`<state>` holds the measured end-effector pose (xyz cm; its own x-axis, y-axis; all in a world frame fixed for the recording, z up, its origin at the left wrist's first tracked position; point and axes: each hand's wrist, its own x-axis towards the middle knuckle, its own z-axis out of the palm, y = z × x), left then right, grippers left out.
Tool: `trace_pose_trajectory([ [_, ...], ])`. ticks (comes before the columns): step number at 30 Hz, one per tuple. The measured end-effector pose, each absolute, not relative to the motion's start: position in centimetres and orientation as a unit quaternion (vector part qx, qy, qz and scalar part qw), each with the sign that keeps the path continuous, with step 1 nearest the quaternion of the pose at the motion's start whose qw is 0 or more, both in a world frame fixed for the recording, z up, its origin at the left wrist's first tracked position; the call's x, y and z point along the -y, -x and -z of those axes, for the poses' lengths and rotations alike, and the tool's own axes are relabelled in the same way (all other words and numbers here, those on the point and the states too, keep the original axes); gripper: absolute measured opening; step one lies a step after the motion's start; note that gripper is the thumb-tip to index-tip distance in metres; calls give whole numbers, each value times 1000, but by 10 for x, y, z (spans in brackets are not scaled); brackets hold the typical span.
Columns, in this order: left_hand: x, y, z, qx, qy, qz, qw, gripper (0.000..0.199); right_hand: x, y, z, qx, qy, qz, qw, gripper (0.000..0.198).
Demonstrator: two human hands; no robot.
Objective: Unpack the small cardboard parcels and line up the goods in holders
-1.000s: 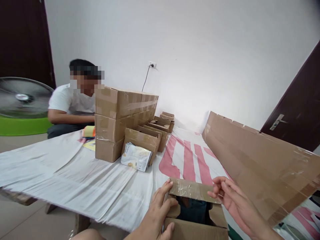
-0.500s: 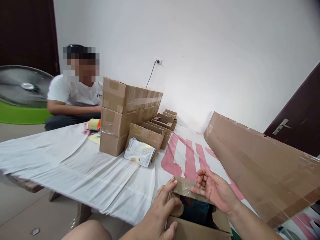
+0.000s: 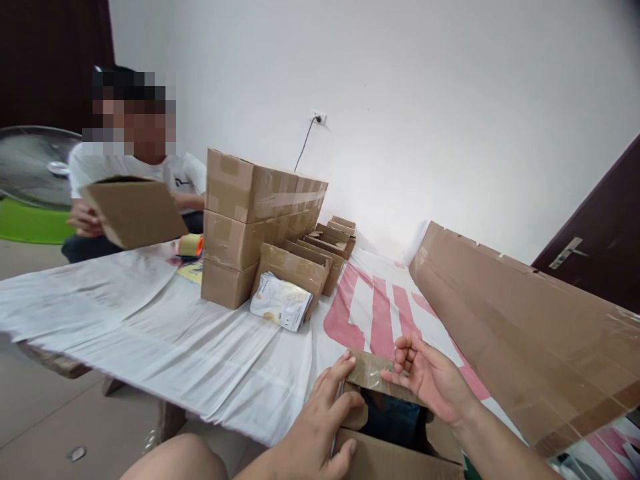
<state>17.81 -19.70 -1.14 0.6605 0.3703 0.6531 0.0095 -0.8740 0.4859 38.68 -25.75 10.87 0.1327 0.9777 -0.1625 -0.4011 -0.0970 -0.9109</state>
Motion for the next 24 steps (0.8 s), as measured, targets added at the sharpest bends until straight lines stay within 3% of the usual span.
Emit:
trace_pose_trajectory([
  [6,196,-178,9,-108,-886,-386,233,34,256,-383,-107,342,468,-566,586,32],
  [9,197,-178,8,-106,-887,-383,234,34,259,-383,-104,389,515,-541,539,35],
  [16,196,-177,7,-111,-889,-379,232,35,262,-378,-98,615,728,-102,285,12],
  [19,196,-177,6,-112,-889,-382,227,35,257,-374,-94,617,744,-64,247,12],
  [24,196,-177,8,-113,-888,-387,221,37,252,-368,-85,652,710,-22,263,17],
])
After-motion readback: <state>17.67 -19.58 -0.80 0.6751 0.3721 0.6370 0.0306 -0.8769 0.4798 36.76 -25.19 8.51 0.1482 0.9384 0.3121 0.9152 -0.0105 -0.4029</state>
